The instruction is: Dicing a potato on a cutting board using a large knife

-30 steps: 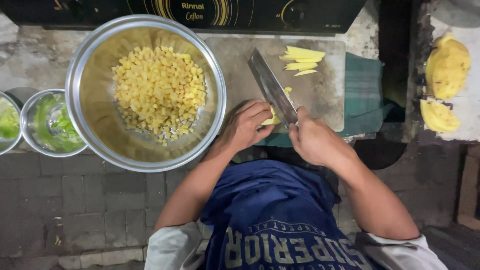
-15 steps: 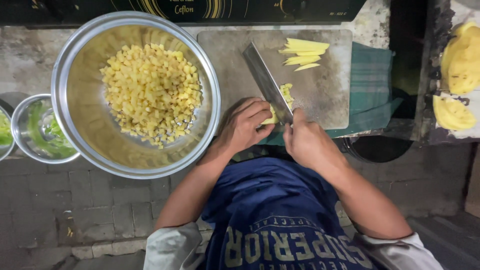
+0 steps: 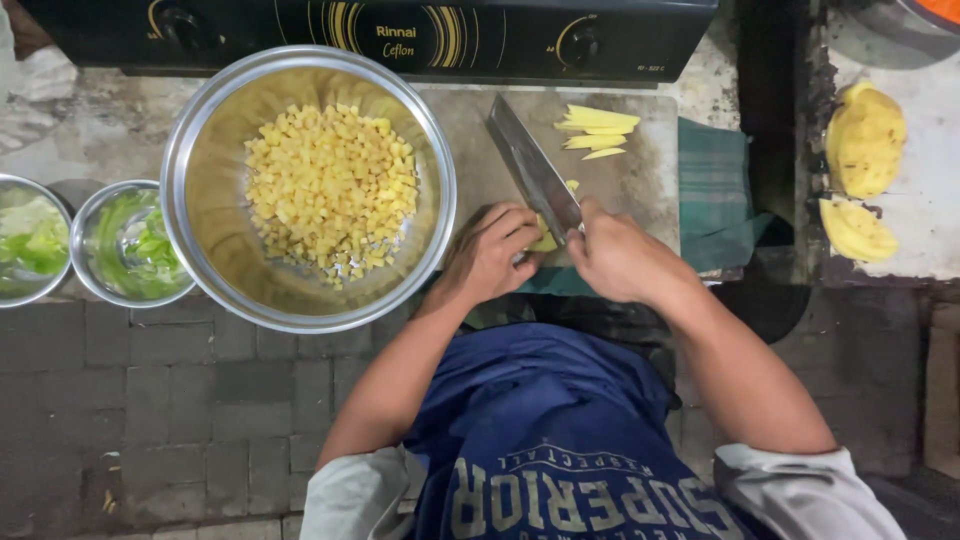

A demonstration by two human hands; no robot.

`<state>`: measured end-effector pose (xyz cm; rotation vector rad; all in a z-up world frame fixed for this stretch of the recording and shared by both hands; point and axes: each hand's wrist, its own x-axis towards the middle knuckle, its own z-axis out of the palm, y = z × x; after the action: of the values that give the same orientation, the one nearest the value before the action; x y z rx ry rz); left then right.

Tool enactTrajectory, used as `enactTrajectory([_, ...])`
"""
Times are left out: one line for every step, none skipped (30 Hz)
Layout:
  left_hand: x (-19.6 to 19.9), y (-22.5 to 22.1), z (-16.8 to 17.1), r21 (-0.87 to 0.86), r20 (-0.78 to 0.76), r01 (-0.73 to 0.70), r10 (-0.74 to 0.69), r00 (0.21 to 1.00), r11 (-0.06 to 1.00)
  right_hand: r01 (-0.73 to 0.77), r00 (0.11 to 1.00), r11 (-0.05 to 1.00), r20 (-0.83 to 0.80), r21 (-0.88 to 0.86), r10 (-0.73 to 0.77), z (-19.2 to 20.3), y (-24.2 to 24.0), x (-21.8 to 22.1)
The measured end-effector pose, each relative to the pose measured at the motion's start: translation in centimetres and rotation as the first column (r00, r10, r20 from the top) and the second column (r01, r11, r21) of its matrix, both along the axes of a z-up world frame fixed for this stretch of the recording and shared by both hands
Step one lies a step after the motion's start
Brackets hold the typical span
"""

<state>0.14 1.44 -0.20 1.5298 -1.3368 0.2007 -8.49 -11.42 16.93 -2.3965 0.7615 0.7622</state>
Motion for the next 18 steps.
enactTrajectory([0.0, 0.0, 0.0, -0.002, -0.002, -0.002, 0.002, 1.000, 1.000, -0.002, 1.000, 1.000, -0.002, -0.002, 0.002, -0.1, -0.1, -0.3])
enactTrajectory([0.0, -0.1, -0.1, -0.006, -0.006, -0.001, 0.001, 1.000, 1.000, 0.011, 1.000, 1.000, -0.008, 0.009, -0.011, -0.2, -0.2, -0.6])
enactTrajectory([-0.1, -0.1, -0.2, -0.006, -0.014, 0.004, -0.004, 1.000, 1.000, 0.028, 0.999, 0.999, -0.017, 0.024, -0.028, -0.5, -0.3, -1.0])
enactTrajectory([0.0, -0.1, -0.3, -0.004, -0.019, 0.006, -0.006, 1.000, 1.000, 0.030, 0.999, 0.999, -0.022, 0.026, -0.030, -0.5, -0.2, -1.0])
enactTrajectory([0.0, -0.2, -0.4, 0.005, -0.024, 0.008, -0.008, 1.000, 1.000, 0.035, 0.999, 0.999, -0.040, 0.016, -0.034, -0.6, -0.1, -1.1])
enactTrajectory([0.1, -0.3, -0.5, 0.015, -0.029, 0.011, -0.010, 1.000, 1.000, 0.039, 0.998, 0.999, -0.059, 0.005, -0.039, -0.7, 0.0, -1.2])
enactTrajectory([0.0, -0.4, -0.6, 0.019, -0.035, 0.012, -0.011, 0.999, 1.000, 0.040, 0.997, 0.999, -0.065, 0.009, -0.040, -0.7, 0.0, -1.3])
enactTrajectory([0.0, -0.4, -0.7, 0.018, -0.048, 0.018, -0.017, 0.999, 1.000, 0.049, 0.996, 0.999, -0.071, 0.012, -0.048, -0.7, 0.1, -1.4])
enactTrajectory([0.0, -0.4, -0.8, 0.020, -0.062, 0.022, -0.021, 0.998, 1.000, 0.056, 0.995, 0.998, -0.079, 0.017, -0.055, -0.7, 0.1, -1.4])
enactTrajectory([0.0, -0.3, -0.8, 0.026, -0.069, 0.022, -0.020, 0.997, 0.999, 0.055, 0.995, 0.998, -0.086, 0.024, -0.053, -1.1, 0.2, -1.5])
enactTrajectory([-0.1, -0.4, -0.8, 0.023, -0.082, 0.026, -0.024, 0.996, 0.999, 0.053, 0.996, 0.999, -0.078, 0.011, -0.052, -1.4, 0.2, -1.6])
enactTrajectory([-0.1, -0.4, -0.8, 0.020, -0.096, 0.029, -0.027, 0.995, 0.999, 0.051, 0.996, 0.999, -0.071, -0.002, -0.051, -1.7, 0.2, -1.7])
enactTrajectory([0.0, -0.4, -0.5, 0.026, -0.105, 0.032, -0.029, 0.994, 0.999, 0.054, 0.995, 0.999, -0.080, 0.004, -0.054, -2.2, 0.1, -1.8])
enactTrajectory([0.1, -0.3, -0.2, 0.046, -0.092, 0.032, -0.028, 0.995, 0.998, 0.051, 0.996, 0.999, -0.070, -0.010, -0.052, -2.6, 0.0, -1.9])
enactTrajectory([0.2, -0.3, 0.0, 0.067, -0.078, 0.034, -0.029, 0.997, 0.997, 0.050, 0.997, 0.998, -0.059, -0.023, -0.051, -3.1, -0.1, -2.0])
enactTrajectory([0.3, -0.2, 0.3, 0.074, -0.086, 0.038, -0.032, 0.996, 0.997, 0.054, 0.996, 0.998, -0.067, -0.016, -0.055, -3.2, 0.0, -2.2])
enactTrajectory([0.4, -0.2, 0.5, 0.064, -0.078, 0.045, -0.040, 0.996, 0.997, 0.058, 0.997, 0.998, -0.043, -0.021, -0.058, -3.3, 0.1, -2.2])
enactTrajectory([0.6, -0.2, 0.9, 0.054, -0.071, 0.051, -0.048, 0.996, 0.997, 0.062, 0.998, 0.998, -0.019, -0.025, -0.062, -3.4, 0.1, -2.2])
